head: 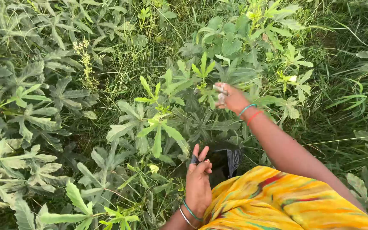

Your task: Picking okra from plants in a field and placing them in a plastic bag.

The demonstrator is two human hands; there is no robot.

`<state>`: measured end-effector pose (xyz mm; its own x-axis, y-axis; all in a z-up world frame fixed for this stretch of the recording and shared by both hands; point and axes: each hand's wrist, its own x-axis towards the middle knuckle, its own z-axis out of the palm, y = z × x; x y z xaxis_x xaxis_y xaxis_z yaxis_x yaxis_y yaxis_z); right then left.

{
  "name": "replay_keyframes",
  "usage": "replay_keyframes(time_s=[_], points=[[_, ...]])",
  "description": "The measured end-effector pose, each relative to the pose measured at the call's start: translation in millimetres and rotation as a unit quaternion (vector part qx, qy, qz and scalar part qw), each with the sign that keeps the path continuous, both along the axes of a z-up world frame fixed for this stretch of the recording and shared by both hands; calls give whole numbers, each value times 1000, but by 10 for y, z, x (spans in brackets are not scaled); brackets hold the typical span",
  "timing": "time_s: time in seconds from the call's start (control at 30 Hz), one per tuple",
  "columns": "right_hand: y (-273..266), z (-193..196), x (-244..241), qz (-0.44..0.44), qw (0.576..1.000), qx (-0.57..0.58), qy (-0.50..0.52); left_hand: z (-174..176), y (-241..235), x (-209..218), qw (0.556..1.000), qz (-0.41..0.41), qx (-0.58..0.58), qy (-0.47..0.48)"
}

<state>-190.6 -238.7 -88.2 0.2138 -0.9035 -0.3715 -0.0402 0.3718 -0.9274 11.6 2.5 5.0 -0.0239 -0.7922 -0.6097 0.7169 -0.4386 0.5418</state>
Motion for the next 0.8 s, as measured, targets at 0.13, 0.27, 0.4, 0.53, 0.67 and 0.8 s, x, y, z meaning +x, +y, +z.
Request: replay_keyframes(time_s=[0.13,0.27,0.4,0.53,0.67,0.8], points=[[-109,-331,316,14,998,-48,-26,-114,59,156,999,25,21,-5],[-125,-587,521,50,951,-31,304,-129,69,283,999,42,29,-13],[-215,-806,556,23,966,-141,214,-174,22,315,997,41,65,-24],[-207,-341,525,-80,976,123,-164,-277,-4,328,996,46,71,-36],[-101,-736,447,-67,992,40,-98,-334,-26,294,997,36,64,-24],[147,-806,464,22,987,-48,152,-108,-93,145,997,10,73,-29]])
